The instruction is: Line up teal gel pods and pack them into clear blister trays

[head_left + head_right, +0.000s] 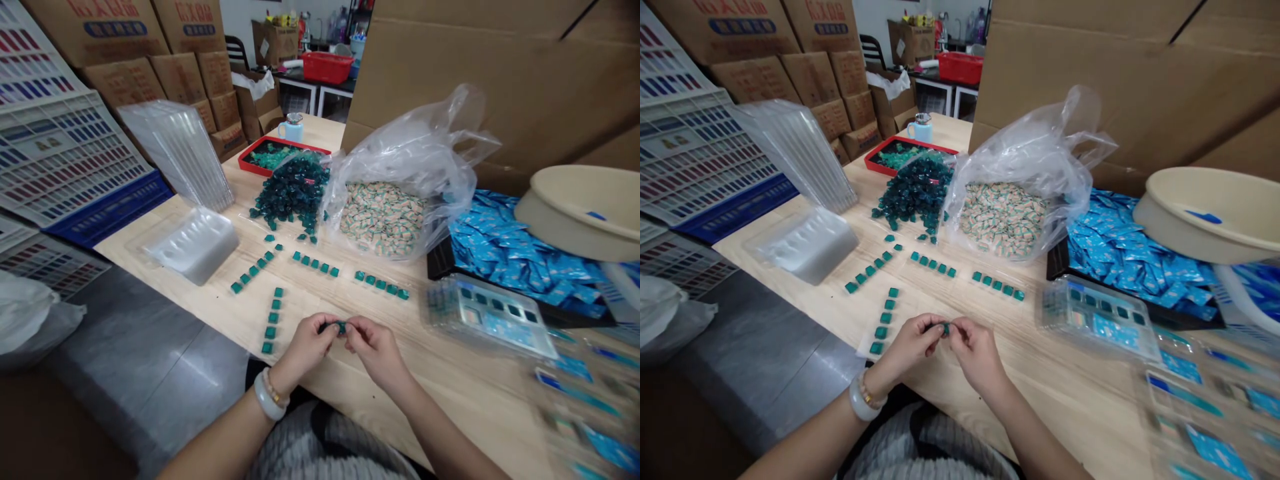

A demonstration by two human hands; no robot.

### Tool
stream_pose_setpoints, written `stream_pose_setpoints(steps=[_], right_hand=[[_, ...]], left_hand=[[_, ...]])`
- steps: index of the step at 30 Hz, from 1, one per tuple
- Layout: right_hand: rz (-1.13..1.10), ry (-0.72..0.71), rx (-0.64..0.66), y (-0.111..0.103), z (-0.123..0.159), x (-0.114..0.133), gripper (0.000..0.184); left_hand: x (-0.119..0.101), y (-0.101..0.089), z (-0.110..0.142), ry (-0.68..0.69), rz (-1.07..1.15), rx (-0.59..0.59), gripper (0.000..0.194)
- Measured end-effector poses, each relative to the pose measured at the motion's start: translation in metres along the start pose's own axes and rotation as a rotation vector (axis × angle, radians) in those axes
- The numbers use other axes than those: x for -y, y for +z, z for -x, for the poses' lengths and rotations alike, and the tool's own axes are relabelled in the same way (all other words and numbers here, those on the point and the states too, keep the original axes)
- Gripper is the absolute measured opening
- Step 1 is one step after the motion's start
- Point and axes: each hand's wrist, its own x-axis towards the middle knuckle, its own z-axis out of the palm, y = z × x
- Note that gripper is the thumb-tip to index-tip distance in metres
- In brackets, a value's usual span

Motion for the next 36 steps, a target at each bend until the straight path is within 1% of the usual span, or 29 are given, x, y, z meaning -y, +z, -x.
stream_pose_setpoints(steps=[2, 3, 5, 7, 8, 9, 11, 12, 13, 14, 16, 17, 18, 19, 20, 22, 25, 28, 30, 31, 34, 36], right_hand=[[0.02, -0.107, 0.017, -0.001, 0.007, 0.001, 0.016], [0.025, -0.169, 0.017, -0.002, 0.011, 0.0, 0.015], [0.012, -0.258, 0.024, -0.002, 0.017, -0.003, 0.019], [-0.011, -0.275, 0.051, -0.002, 0.022, -0.006, 0.02], [-0.021, -0.273, 0.063, -0.002, 0.023, -0.006, 0.019], [-0.023, -0.273, 0.075, -0.003, 0.023, -0.007, 0.018], [0.005, -0.288, 0.085, -0.006, 0.019, -0.007, 0.015], [0.045, -0.299, 0.073, -0.007, 0.015, -0.007, 0.014], [0.111, -0.305, 0.049, -0.009, 0.01, -0.007, 0.013], [0.206, -0.304, 0.024, -0.009, 0.004, -0.008, 0.013], [0.468, -0.282, 0.019, -0.007, -0.01, -0.01, 0.014], [0.614, -0.268, 0.049, -0.004, -0.017, -0.011, 0.015], [0.75, -0.256, 0.095, 0.0, -0.024, -0.012, 0.015], [0.865, -0.25, 0.145, 0.004, -0.029, -0.012, 0.014], [0.955, -0.248, 0.185, 0.008, -0.033, -0.012, 0.014], [1.064, -0.249, 0.215, 0.014, -0.038, -0.01, 0.013], [1.091, -0.255, 0.204, 0.014, -0.037, -0.008, 0.012], [0.962, -0.289, 0.168, 0.01, -0.034, -0.011, 0.02], [0.882, -0.328, 0.146, 0.012, -0.032, -0.014, 0.02], [0.879, -0.348, 0.142, 0.014, -0.032, -0.015, 0.018], [0.984, -0.396, 0.151, 0.024, -0.032, -0.016, 0.014], [1.027, -0.401, 0.161, 0.027, -0.033, -0.014, 0.013]], left_hand=[[0.0, -0.001, 0.005, -0.064, 0.087, 0.021, 0.017], [0.0, -0.002, 0.008, -0.12, 0.154, 0.057, 0.016], [0.001, -0.004, 0.012, -0.246, 0.274, 0.176, 0.016], [0.002, -0.005, 0.014, -0.338, 0.334, 0.297, 0.015], [0.003, -0.006, 0.014, -0.366, 0.349, 0.339, 0.015], [0.003, -0.006, 0.014, -0.389, 0.362, 0.365, 0.015], [0.005, -0.009, 0.012, -0.424, 0.383, 0.378, 0.017], [0.006, -0.01, 0.012, -0.422, 0.386, 0.352, 0.018], [0.007, -0.013, 0.011, -0.395, 0.386, 0.295, 0.019], [0.007, -0.015, 0.011, -0.347, 0.383, 0.211, 0.018], [0.006, -0.021, 0.013, -0.239, 0.371, 0.031, 0.019], [0.005, -0.024, 0.015, -0.202, 0.362, -0.025, 0.02], [0.003, -0.026, 0.016, -0.185, 0.349, -0.05, 0.021], [0.001, -0.028, 0.018, -0.185, 0.331, -0.051, 0.023], [0.0, -0.029, 0.019, -0.193, 0.309, -0.043, 0.026], [-0.002, -0.031, 0.021, -0.207, 0.268, -0.043, 0.032], [-0.001, -0.03, 0.019, -0.204, 0.207, -0.106, 0.033], [0.003, -0.031, 0.015, -0.146, 0.152, -0.196, 0.029], [0.004, -0.032, 0.012, -0.117, 0.148, -0.207, 0.026], [0.004, -0.033, 0.01, -0.11, 0.148, -0.205, 0.025], [0.005, -0.033, 0.006, -0.103, 0.148, -0.216, 0.022], [0.005, -0.034, 0.005, -0.092, 0.189, -0.232, 0.022]])
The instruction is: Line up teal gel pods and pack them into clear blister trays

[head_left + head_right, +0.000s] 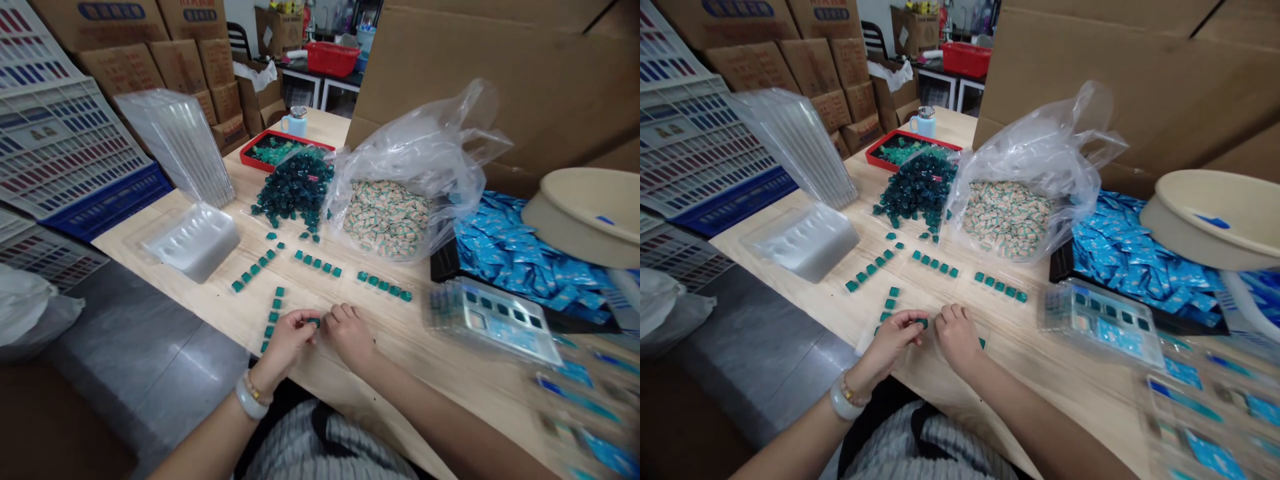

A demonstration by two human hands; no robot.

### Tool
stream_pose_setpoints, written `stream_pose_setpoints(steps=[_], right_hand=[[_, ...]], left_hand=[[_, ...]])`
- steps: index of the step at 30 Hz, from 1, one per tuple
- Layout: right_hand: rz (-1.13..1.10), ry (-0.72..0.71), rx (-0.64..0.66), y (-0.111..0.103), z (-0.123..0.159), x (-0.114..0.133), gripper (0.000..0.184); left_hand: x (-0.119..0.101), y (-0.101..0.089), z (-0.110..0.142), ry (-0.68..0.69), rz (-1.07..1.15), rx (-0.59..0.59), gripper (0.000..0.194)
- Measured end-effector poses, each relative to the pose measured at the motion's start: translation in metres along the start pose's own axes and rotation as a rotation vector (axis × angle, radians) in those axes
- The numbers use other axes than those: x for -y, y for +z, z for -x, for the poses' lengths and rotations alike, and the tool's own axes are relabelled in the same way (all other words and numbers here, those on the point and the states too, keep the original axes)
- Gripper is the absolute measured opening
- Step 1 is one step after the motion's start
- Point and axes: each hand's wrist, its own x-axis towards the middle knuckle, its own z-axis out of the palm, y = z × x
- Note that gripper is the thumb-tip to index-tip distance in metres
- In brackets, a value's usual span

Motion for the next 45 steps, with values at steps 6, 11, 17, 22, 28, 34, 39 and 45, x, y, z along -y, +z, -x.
stream_pose_setpoints(steps=[6, 11, 17, 22, 28, 34, 39, 45], right_hand=[[-0.578, 0.053, -0.156, -0.025, -0.001, -0.005, 0.024], [-0.813, 0.055, -0.225, -0.031, -0.005, -0.008, 0.014], [-0.302, 0.125, -0.064, -0.005, -0.011, 0.001, 0.014], [-0.099, 0.148, -0.019, 0.003, -0.017, 0.013, 0.013], [-0.149, 0.165, -0.214, 0.004, 0.044, -0.006, 0.046], [-0.086, 0.105, -0.021, 0.017, 0.119, -0.011, 0.076], [-0.082, 0.121, 0.015, 0.021, 0.148, -0.014, 0.084], [-0.026, 0.144, -0.122, 0.034, 0.187, -0.011, 0.072]], left_hand=[[-0.007, 0.006, -0.004, -0.041, 0.274, 0.108, 0.034], [-0.013, 0.008, -0.013, 0.034, 0.179, 0.088, 0.034], [-0.001, -0.028, -0.004, 0.662, -0.953, -0.017, 0.026], [0.01, -0.035, 0.004, 0.78, -1.318, 0.062, 0.034], [0.014, -0.073, 0.019, 0.953, -1.416, 0.11, 0.058], [0.033, -0.106, 0.033, 0.961, -1.62, 0.241, 0.047], [0.033, -0.106, 0.029, 1.076, -1.576, 0.268, 0.041], [0.032, -0.077, 0.027, 1.164, -1.462, 0.307, 0.044]])
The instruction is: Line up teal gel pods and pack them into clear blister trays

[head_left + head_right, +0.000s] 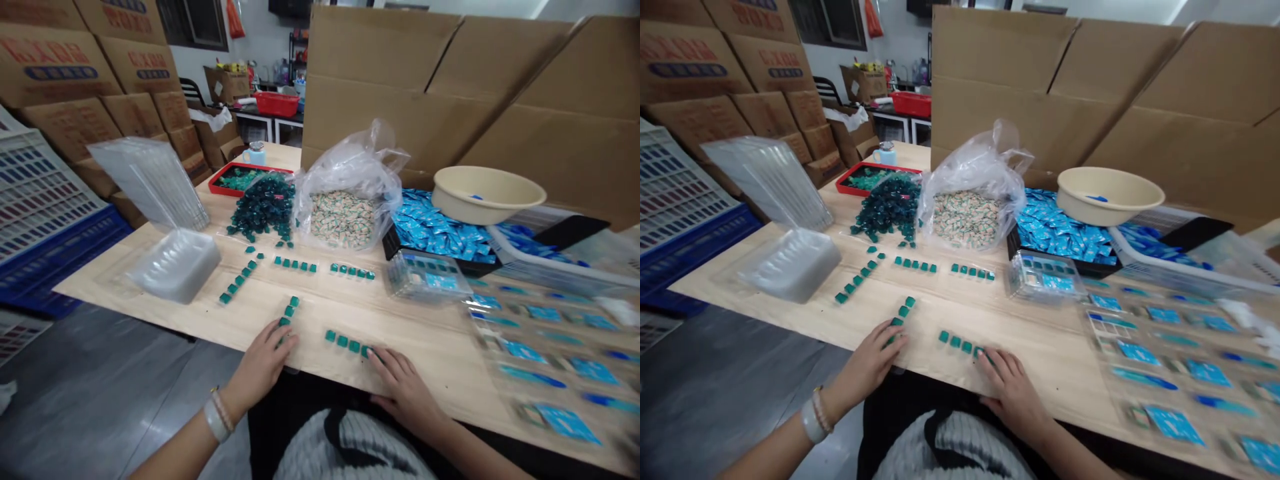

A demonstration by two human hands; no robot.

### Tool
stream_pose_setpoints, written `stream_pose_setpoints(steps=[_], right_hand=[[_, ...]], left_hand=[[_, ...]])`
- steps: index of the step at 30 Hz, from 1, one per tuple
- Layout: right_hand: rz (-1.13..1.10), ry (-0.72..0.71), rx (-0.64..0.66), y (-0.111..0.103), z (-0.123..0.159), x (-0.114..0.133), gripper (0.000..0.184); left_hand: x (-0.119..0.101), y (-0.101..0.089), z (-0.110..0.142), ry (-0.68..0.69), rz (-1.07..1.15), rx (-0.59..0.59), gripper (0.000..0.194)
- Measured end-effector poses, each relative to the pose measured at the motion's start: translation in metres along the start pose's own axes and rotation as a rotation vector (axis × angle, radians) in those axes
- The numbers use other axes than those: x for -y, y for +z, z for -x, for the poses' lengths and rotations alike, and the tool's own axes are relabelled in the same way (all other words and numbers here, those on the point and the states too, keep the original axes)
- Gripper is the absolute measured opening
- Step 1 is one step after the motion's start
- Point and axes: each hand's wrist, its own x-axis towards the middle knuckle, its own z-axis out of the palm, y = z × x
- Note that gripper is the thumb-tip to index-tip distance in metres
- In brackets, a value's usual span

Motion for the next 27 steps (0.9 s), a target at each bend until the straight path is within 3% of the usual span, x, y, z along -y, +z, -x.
stream_pose_setpoints(steps=[7, 13, 16, 19, 23, 27], right_hand=[[-0.075, 0.019, -0.197, -0.002, 0.045, -0.008, 0.054], [-0.109, 0.063, -0.317, -0.01, 0.077, -0.028, 0.044], [-0.138, 0.099, -0.364, -0.015, 0.095, -0.036, 0.042], [-0.174, 0.171, -0.416, -0.022, 0.11, -0.039, 0.039], [-0.272, 0.305, -0.467, -0.041, 0.132, -0.039, 0.036], [-0.36, 0.545, -0.567, -0.071, 0.169, -0.052, 0.029]], left_hand=[[-0.031, 0.018, -0.038, 0.05, 0.017, 0.037, 0.027], [-0.057, 0.023, -0.059, 0.072, -0.041, 0.091, 0.041], [-0.093, 0.026, -0.065, 0.1, -0.032, 0.075, 0.053], [-0.139, 0.037, -0.075, 0.196, 0.072, 0.139, 0.063], [-0.183, 0.058, -0.099, 0.201, 0.259, 0.147, 0.036], [-0.221, 0.072, -0.136, 0.049, 0.647, 0.147, 0.025]])
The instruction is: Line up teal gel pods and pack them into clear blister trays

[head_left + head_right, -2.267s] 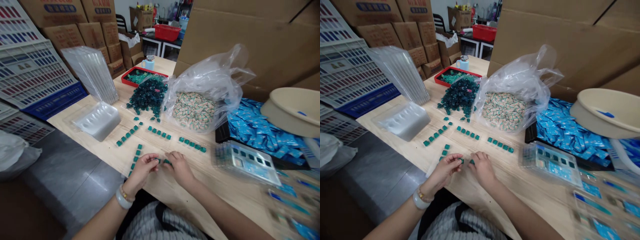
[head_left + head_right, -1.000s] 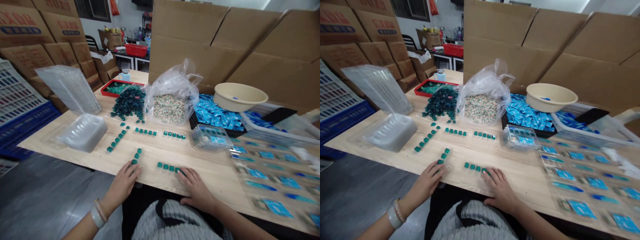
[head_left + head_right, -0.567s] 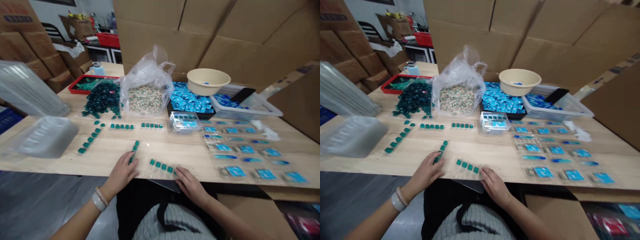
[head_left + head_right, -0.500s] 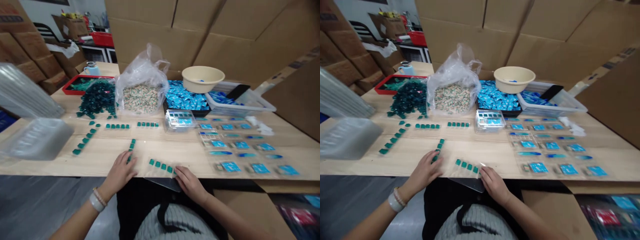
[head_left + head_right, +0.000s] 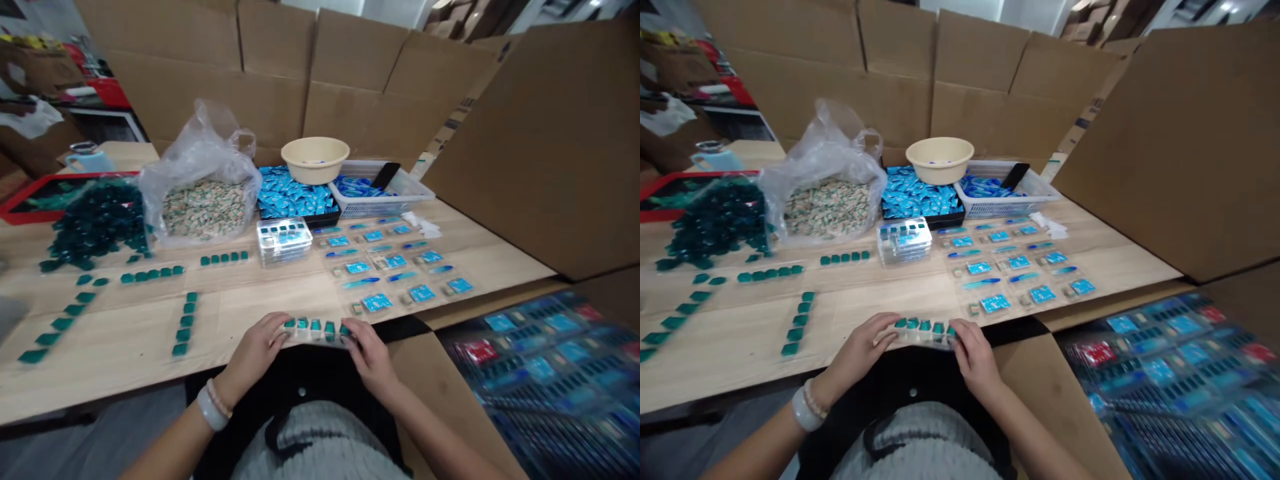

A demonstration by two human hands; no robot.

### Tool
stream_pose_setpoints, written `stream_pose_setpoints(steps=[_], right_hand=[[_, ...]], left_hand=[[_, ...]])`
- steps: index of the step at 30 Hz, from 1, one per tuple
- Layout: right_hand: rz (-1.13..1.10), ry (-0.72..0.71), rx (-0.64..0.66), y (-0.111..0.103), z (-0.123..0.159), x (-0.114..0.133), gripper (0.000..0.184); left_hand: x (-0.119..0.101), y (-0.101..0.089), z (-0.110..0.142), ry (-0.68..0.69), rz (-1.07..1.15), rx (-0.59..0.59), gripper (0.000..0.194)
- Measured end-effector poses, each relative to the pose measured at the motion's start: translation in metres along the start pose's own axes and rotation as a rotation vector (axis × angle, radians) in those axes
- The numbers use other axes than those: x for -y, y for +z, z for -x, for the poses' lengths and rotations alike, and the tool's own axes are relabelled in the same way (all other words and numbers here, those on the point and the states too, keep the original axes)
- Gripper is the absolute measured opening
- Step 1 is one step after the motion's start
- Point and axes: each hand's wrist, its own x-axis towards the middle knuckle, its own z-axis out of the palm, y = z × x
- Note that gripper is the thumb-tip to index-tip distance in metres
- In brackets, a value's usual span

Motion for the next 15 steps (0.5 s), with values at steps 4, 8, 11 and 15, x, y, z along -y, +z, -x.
stream_pose_setpoints(steps=[4, 8, 11, 15], right_hand=[[-0.129, 0.369, -0.151, -0.05, -0.003, -0.045, 0.032], [-0.088, 0.582, -0.189, -0.073, -0.028, -0.11, 0.039], [0.165, 0.589, -0.113, -0.071, -0.047, -0.143, 0.034], [0.356, 0.504, -0.061, -0.061, -0.06, -0.152, 0.032]], left_hand=[[-0.03, 0.049, -0.055, -0.251, 0.47, 0.021, 0.016], [-0.042, 0.106, -0.108, -0.497, 0.649, 0.067, 0.02], [-0.039, 0.13, -0.134, -0.627, 0.627, 0.034, 0.034], [-0.034, 0.136, -0.144, -0.664, 0.571, 0.078, 0.04]])
